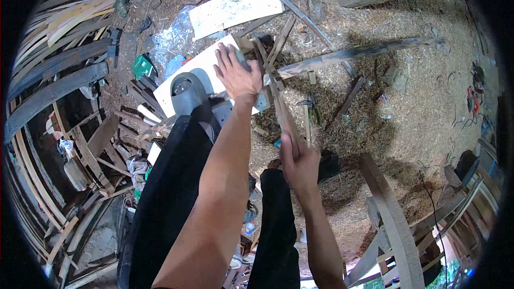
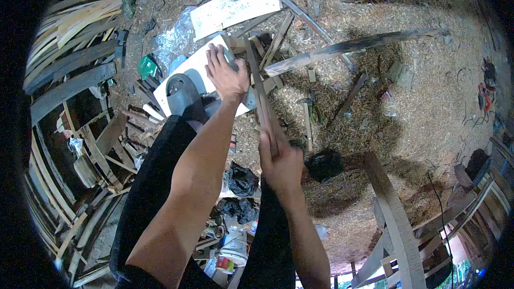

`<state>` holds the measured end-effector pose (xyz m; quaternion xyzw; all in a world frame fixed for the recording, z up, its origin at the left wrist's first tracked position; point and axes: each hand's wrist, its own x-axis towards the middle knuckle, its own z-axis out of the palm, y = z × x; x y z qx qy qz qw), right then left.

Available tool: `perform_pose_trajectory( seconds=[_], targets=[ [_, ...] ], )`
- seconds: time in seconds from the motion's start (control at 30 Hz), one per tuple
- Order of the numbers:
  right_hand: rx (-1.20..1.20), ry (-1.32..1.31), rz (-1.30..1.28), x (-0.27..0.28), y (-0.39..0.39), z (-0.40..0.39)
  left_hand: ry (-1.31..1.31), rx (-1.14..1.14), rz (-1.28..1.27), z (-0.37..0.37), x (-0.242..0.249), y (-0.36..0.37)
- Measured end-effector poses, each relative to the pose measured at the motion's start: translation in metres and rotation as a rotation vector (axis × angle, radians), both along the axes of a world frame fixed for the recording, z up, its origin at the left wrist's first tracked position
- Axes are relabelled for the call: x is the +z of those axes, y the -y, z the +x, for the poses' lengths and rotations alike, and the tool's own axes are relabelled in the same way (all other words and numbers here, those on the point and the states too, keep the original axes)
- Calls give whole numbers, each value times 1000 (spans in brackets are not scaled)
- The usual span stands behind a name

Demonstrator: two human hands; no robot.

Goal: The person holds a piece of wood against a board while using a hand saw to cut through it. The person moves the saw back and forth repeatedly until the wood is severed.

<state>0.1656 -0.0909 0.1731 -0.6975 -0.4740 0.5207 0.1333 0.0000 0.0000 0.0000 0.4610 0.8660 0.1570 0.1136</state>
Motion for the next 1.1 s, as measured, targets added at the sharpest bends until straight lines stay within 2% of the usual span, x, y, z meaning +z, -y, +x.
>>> perform_pose_trajectory(
  seconds=[0.03,0.1,0.17,0.2,0.27,0.33,0.37,0.43,0.53,0.6,0.63,0.7,0.9,0.97,1.0,1.07,1.1],
  targets=[
    [-99,-54,144,10,16,7,-26,-1,4,4,-5,-2],
    [65,5,47,38,65,33,-106,0,-61,-9,7,16],
    [35,10,18,34,73,43,-80,5,-30,-3,4,8],
    [0,9,-13,31,71,44,-73,6,-17,-1,1,3],
    [-71,-22,200,8,41,17,-74,4,-3,0,1,3],
    [-3,-4,330,-24,4,-7,-68,2,-11,0,2,2],
    [-8,-6,334,-28,-3,-10,-66,4,-17,-1,2,1],
    [98,10,15,-25,-9,-12,-76,-12,-14,-2,1,2],
    [33,42,64,10,6,-3,-80,-20,3,2,2,2],
    [-106,-29,168,15,47,10,-95,-13,-4,0,1,3],
    [-104,-33,166,26,55,17,-99,-10,-6,0,2,3],
    [-97,-39,0,44,57,27,-23,1,-20,-1,5,0],
    [59,81,120,-9,-20,-12,-80,-13,-24,-1,2,0],
    [7,31,-70,-6,-34,-16,-74,-14,-33,-2,2,2],
    [-45,-34,-35,-7,-29,-12,-71,-16,-41,-1,3,6],
    [32,52,160,-2,-2,2,-78,-14,-20,0,3,2],
    [7,-2,218,7,13,10,-79,-13,-15,0,3,-1]
  ],
)
